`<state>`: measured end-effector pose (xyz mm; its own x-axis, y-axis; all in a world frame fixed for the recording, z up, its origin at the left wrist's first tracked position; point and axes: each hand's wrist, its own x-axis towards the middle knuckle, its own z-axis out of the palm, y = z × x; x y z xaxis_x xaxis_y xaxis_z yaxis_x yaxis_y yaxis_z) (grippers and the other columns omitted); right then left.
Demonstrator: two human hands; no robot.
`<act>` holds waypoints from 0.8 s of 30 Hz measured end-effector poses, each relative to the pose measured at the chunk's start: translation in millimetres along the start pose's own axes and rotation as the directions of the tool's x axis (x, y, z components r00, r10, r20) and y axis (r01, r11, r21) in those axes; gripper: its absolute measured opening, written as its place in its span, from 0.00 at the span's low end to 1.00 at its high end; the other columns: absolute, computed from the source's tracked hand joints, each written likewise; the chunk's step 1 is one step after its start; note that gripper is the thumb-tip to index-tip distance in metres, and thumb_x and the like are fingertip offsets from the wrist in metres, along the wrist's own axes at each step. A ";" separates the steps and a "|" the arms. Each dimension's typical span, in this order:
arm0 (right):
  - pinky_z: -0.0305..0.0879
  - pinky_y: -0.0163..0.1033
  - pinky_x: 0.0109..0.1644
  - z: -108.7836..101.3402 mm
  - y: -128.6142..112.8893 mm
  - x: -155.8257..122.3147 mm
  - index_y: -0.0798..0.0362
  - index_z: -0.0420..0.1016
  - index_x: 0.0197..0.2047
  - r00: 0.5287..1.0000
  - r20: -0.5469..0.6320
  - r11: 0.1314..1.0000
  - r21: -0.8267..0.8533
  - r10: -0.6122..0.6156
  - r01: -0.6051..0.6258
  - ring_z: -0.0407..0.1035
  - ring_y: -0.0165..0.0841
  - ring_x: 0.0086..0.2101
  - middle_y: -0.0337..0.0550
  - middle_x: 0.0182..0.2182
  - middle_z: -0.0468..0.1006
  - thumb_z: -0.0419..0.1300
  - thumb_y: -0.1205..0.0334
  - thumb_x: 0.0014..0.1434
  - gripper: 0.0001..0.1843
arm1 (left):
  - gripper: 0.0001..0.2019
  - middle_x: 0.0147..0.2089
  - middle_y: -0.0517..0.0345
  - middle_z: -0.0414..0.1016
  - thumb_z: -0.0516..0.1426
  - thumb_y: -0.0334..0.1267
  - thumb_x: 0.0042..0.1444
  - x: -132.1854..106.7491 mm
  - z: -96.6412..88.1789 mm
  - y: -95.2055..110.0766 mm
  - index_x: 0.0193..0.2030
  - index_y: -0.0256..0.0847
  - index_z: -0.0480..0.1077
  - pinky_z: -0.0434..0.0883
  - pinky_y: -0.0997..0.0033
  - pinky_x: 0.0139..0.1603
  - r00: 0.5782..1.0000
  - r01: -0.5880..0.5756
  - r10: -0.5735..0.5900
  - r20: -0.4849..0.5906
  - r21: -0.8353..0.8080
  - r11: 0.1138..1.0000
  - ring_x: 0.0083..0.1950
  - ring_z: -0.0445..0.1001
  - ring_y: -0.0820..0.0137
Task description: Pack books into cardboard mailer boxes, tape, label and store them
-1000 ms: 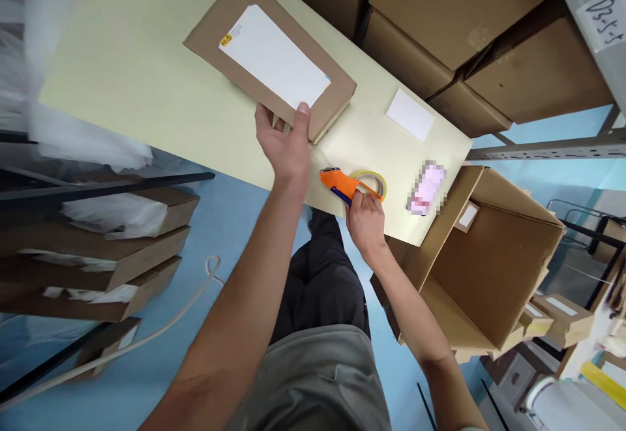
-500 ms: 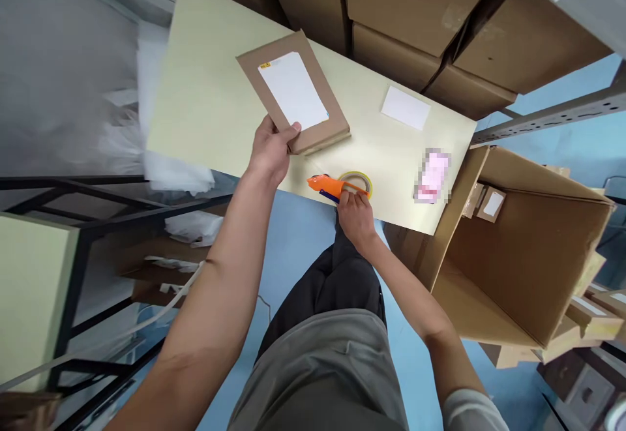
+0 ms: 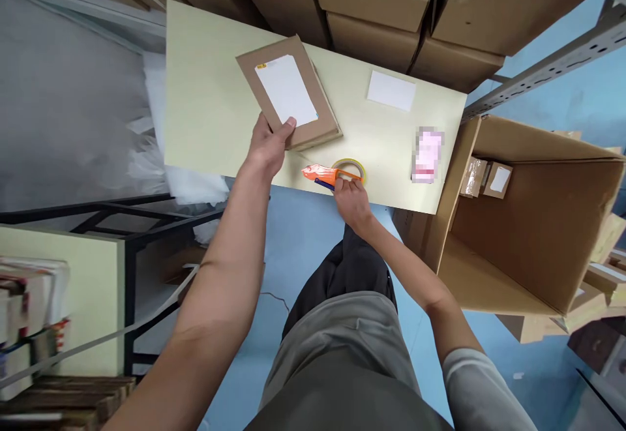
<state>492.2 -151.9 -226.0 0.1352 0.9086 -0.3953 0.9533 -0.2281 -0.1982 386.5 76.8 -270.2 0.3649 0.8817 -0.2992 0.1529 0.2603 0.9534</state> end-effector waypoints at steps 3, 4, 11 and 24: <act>0.69 0.48 0.68 -5.0 -3.6 2.6 0.64 0.74 0.61 0.999 0.034 1.000 -0.012 -0.010 0.010 0.83 0.47 0.53 0.67 0.50 0.88 0.52 0.60 0.84 0.17 | 0.40 0.70 0.44 0.82 0.77 0.66 0.51 3.3 -6.9 2.6 0.64 0.51 0.75 0.65 0.35 0.85 0.998 0.003 -0.004 0.064 0.021 1.000 0.78 0.75 0.46; 0.69 0.48 0.67 -6.7 -4.2 2.6 0.64 0.74 0.61 0.999 0.046 1.000 -0.015 -0.010 0.011 0.83 0.47 0.53 0.67 0.51 0.88 0.52 0.59 0.85 0.17 | 0.39 0.70 0.44 0.82 0.77 0.66 0.51 3.8 -7.5 3.0 0.64 0.51 0.74 0.65 0.34 0.85 0.998 0.002 -0.004 0.069 0.032 1.000 0.79 0.75 0.46; 0.69 0.48 0.67 -15.7 2.1 -4.2 0.65 0.72 0.65 0.997 0.075 1.000 -0.010 0.003 -0.002 0.83 0.48 0.54 0.66 0.52 0.88 0.53 0.59 0.85 0.19 | 0.38 0.71 0.45 0.81 0.75 0.66 0.56 1.4 -3.2 -1.7 0.66 0.51 0.73 0.67 0.40 0.85 0.998 0.000 -0.004 0.057 0.062 0.998 0.79 0.74 0.49; 0.71 0.51 0.62 -32.6 82.2 -75.7 0.65 0.71 0.65 0.976 0.108 0.981 -0.081 0.187 -0.179 0.81 0.52 0.51 0.68 0.48 0.88 0.49 0.57 0.84 0.21 | 0.39 0.69 0.47 0.82 0.79 0.66 0.47 10.2 1.3 -16.8 0.60 0.53 0.75 0.67 0.41 0.85 0.998 0.021 -0.018 0.058 -0.048 0.999 0.77 0.76 0.50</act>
<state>569.1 -228.0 -183.1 0.2810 0.8069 -0.5196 0.9325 -0.3576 -0.0511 388.9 80.9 -289.4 0.4146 0.8526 -0.3183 0.1159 0.2974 0.9477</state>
